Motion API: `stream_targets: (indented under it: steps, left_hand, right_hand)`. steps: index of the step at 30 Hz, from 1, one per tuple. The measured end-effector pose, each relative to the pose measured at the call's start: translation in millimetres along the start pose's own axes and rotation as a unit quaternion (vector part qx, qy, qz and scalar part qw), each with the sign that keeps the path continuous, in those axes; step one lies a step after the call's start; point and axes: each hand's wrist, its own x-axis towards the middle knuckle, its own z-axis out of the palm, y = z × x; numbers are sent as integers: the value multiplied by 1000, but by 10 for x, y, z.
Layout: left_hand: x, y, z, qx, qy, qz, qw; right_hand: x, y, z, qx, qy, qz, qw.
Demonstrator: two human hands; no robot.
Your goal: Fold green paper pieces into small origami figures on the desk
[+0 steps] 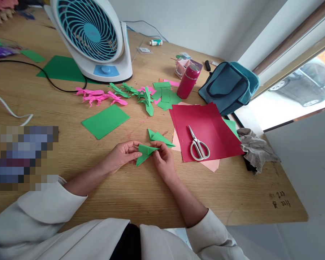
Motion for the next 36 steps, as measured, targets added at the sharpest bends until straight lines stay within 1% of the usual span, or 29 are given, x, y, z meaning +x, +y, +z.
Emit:
stream_targets:
  steps: [6, 10, 13, 17, 21, 25, 28, 30, 32, 36]
  left_hand:
    - [25, 8, 0, 13, 42, 52, 998]
    - [-8, -12, 25, 73, 24, 88, 993]
    - [-33, -37, 46, 107, 10, 109, 988]
    - [-40, -41, 54, 112, 3, 106, 988]
    - [-44, -7, 25, 119, 7, 109, 987]
    - [-45, 14, -27, 182, 4, 136, 974]
    - [-41, 30, -52, 254, 27, 157, 954]
    - [-41, 47, -54, 274, 39, 167, 946]
    - [-43, 64, -49, 263, 39, 163, 950]
    - [-36, 78, -45, 235, 18, 144, 961]
  right_hand:
    - [-9, -14, -50, 15, -3, 24, 1000]
    - [11, -71, 4, 6, -8, 25, 1000]
    - [25, -75, 33, -1, 1, 27, 1000]
    - [24, -28, 23, -8, 12, 26, 1000]
    - [17, 2, 14, -5, 3, 36, 999]
    - [16, -8, 15, -5, -14, 46, 999]
    - [10, -20, 12, -9, -30, 36, 999]
    - [1, -27, 13, -18, -40, 36, 998]
    - [-7, -36, 19, -32, -44, 35, 998]
    - [-11, -71, 41, -33, -24, 10, 999]
